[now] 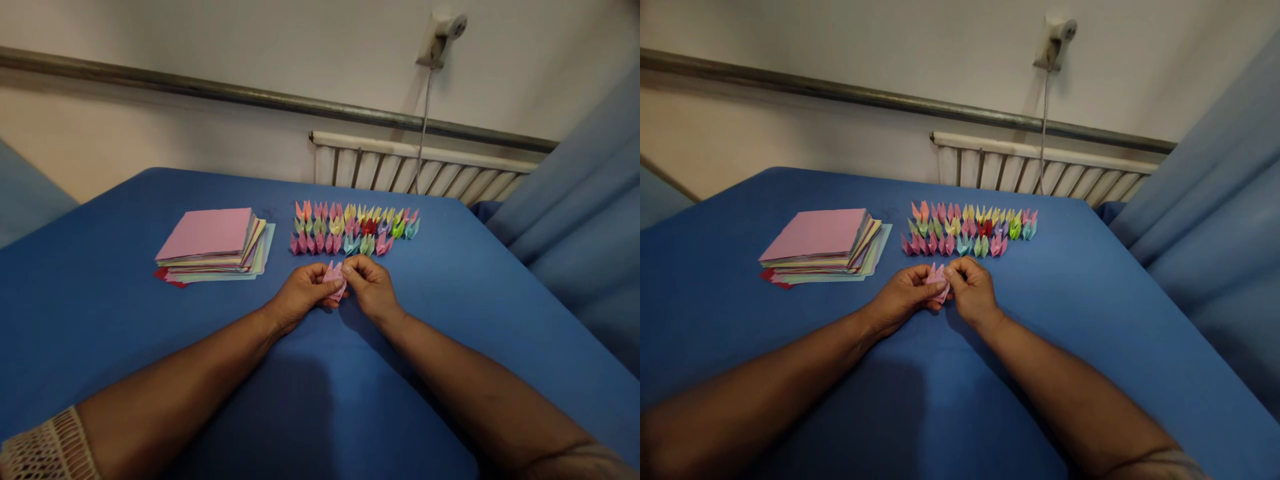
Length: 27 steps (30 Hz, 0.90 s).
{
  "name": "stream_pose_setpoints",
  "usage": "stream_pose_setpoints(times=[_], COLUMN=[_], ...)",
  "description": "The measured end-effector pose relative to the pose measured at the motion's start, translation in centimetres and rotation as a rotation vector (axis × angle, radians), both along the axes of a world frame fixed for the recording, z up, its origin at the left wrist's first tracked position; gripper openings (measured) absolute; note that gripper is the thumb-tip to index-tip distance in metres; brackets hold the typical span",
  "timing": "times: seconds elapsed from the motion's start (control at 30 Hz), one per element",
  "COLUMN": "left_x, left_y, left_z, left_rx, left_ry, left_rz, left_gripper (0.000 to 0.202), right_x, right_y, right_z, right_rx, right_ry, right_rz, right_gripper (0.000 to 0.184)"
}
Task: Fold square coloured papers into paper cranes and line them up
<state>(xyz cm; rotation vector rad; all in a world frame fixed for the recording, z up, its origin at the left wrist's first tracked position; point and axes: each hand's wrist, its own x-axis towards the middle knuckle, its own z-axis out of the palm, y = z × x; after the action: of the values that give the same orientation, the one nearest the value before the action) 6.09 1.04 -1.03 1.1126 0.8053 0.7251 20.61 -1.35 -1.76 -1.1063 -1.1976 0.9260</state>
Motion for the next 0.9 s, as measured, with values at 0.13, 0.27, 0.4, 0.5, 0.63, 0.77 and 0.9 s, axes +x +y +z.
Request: stream_pose_setpoints(times=[0.13, 0.27, 0.4, 0.5, 0.63, 0.77, 0.9], left_x=[-0.04, -0.05, -0.06, -0.07, -0.08, -0.09, -0.11], left_y=[0.07, 0.11, 0.15, 0.15, 0.11, 0.10, 0.19], left_z=[-0.10, -0.09, -0.01, 0.00, -0.07, -0.13, -0.15], left_rx=[-0.018, -0.015, -0.014, -0.012, -0.004, -0.010, -0.015], left_ry=[-0.011, -0.015, -0.007, 0.005, 0.006, 0.008, 0.002], left_rz=[0.032, 0.032, 0.012, -0.016, -0.032, -0.018, 0.030], left_gripper=[0.034, 0.033, 0.033, 0.033, 0.036, 0.035, 0.033], right_x=[0.07, 0.00, 0.07, 0.30, 0.38, 0.35, 0.35], right_y=[0.18, 0.38, 0.47, 0.47, 0.53, 0.64, 0.65], right_z=[0.10, -0.02, -0.21, -0.22, -0.22, -0.28, -0.27], right_rx=[-0.057, -0.079, -0.036, -0.005, -0.015, -0.049, -0.040], right_ry=[0.034, 0.087, 0.076, 0.042, 0.087, 0.081, 0.029], right_rz=[0.015, 0.044, 0.019, -0.010, -0.031, -0.045, -0.019], right_gripper=[0.030, 0.032, 0.027, 0.023, 0.022, 0.025, 0.029])
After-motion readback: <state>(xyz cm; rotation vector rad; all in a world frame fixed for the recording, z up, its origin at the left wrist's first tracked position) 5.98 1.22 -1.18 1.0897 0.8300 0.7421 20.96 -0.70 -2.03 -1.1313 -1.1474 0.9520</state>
